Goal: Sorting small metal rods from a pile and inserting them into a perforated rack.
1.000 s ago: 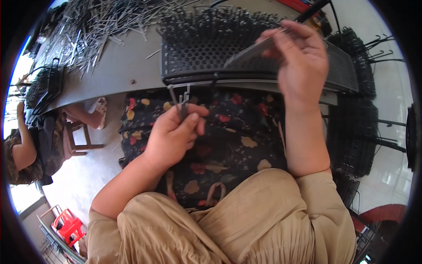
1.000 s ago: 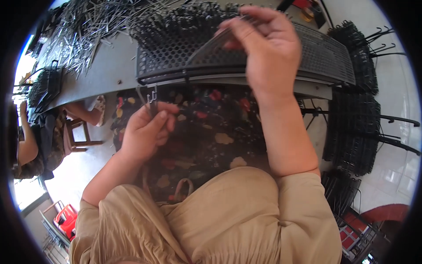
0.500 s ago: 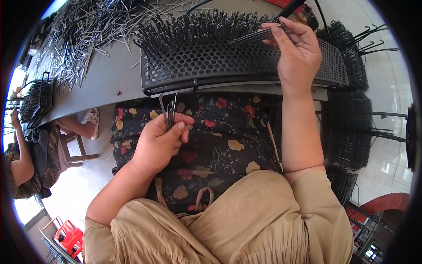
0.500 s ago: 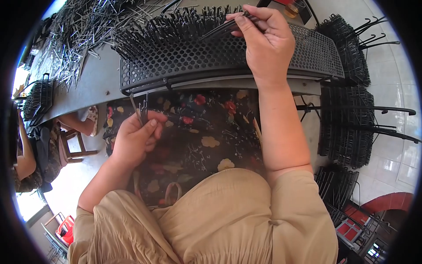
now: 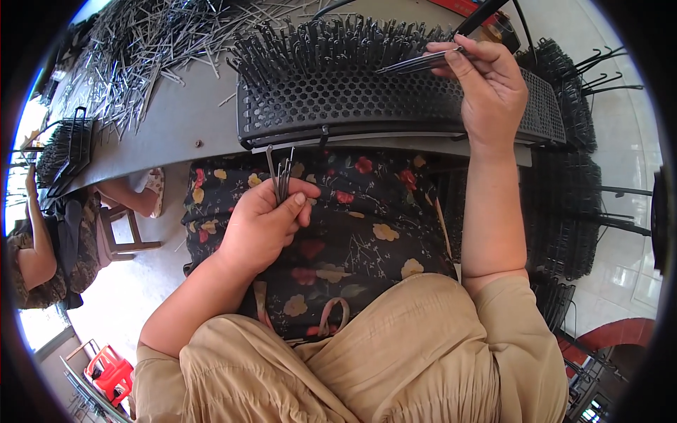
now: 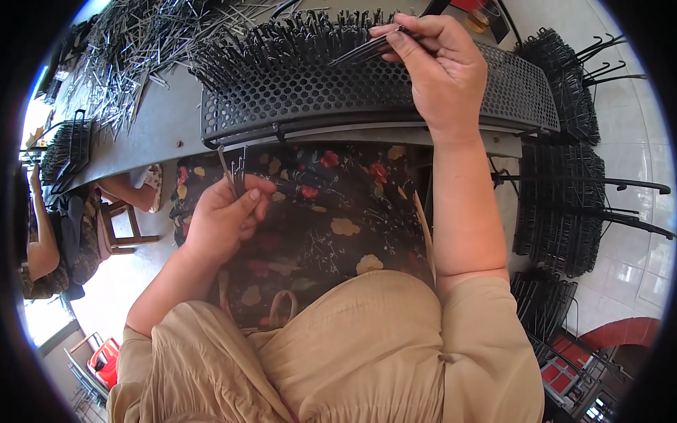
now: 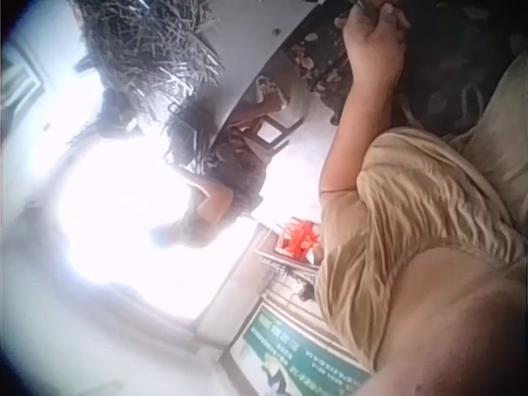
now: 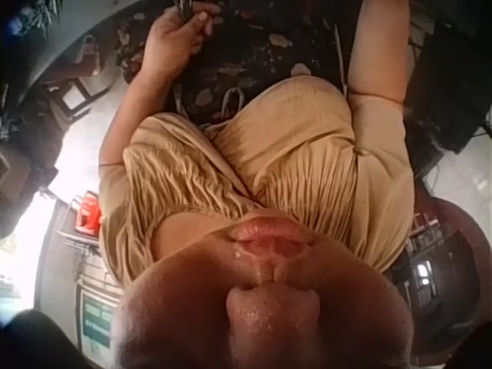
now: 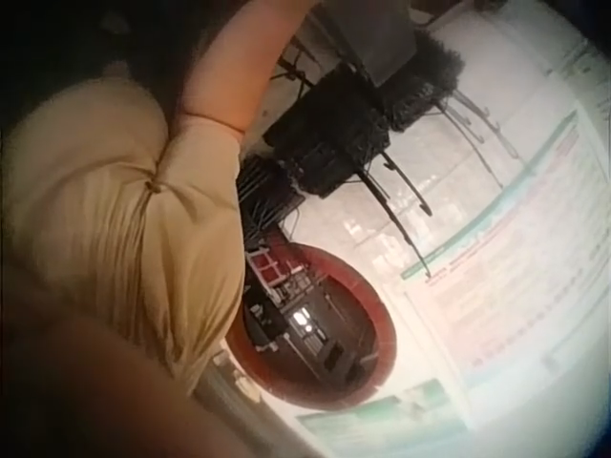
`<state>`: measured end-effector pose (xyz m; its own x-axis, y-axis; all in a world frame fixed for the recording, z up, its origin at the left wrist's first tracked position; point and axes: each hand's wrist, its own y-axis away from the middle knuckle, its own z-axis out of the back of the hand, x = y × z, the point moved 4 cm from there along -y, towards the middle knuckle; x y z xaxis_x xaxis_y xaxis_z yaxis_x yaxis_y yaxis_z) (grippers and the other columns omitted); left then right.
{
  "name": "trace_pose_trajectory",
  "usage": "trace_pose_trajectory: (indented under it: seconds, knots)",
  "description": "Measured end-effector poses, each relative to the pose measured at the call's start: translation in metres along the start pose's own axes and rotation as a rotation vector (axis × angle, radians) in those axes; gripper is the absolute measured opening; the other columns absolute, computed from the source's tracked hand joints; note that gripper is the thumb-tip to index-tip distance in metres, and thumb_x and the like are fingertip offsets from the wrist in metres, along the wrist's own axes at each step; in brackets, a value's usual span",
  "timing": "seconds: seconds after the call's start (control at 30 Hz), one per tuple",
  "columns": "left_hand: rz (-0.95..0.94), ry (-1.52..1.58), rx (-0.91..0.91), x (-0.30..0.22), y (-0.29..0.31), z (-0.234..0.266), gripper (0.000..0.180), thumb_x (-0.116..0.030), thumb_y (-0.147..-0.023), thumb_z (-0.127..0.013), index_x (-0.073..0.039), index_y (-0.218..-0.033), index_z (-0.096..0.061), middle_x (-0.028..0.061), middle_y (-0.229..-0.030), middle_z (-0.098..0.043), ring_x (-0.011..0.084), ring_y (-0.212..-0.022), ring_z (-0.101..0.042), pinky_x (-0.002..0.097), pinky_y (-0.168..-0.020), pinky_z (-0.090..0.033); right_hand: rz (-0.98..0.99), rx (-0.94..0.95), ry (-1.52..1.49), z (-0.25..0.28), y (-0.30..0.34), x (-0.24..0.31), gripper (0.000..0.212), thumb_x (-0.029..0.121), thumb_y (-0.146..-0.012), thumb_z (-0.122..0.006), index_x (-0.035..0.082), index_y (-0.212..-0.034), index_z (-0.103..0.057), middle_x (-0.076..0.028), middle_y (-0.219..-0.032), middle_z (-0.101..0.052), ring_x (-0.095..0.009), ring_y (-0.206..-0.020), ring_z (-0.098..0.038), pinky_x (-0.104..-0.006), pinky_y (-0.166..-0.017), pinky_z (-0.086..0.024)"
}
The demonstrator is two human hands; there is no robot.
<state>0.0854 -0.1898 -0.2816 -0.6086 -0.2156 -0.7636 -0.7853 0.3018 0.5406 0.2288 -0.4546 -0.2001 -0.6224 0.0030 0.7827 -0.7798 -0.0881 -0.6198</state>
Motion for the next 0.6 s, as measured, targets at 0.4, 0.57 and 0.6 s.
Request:
trace_pose_trajectory:
  seconds: [0.4,0.57,0.6]
  knots:
    - [0.024,-0.01,0.002,0.002,-0.001,-0.003,0.013,-0.007,-0.098,-0.05,-0.004,-0.107,-0.059,-0.0008,-0.076,-0.056,0.0018,-0.052,-0.036,0.0171,-0.044,-0.027,-0.084,0.036,0.052,0.001,-0.011,-0.005,0.015,0.0,-0.092,-0.06,-0.002,-0.106,-0.06,-0.018,-0.097,-0.07,-0.019,-0.086,-0.07,-0.0259,-0.071,-0.058]
    - [0.028,-0.006,-0.019,0.002,0.002,-0.002,0.013,-0.007,-0.098,-0.05,-0.004,-0.106,-0.06,-0.0012,-0.075,-0.055,0.0019,-0.052,-0.037,0.0169,-0.044,-0.027,-0.081,0.087,0.149,-0.006,-0.016,0.002,0.014,0.0,-0.092,-0.059,-0.002,-0.106,-0.061,-0.017,-0.096,-0.07,-0.018,-0.085,-0.069,-0.0247,-0.072,-0.057]
    - [0.022,-0.01,-0.031,0.001,0.003,-0.003,0.013,-0.008,-0.098,-0.051,-0.004,-0.106,-0.06,-0.0014,-0.075,-0.055,0.0021,-0.052,-0.037,0.0169,-0.044,-0.028,-0.08,0.089,0.142,-0.005,-0.015,0.002,0.014,0.0,-0.092,-0.059,-0.002,-0.106,-0.061,-0.017,-0.096,-0.07,-0.018,-0.085,-0.069,-0.0247,-0.072,-0.057]
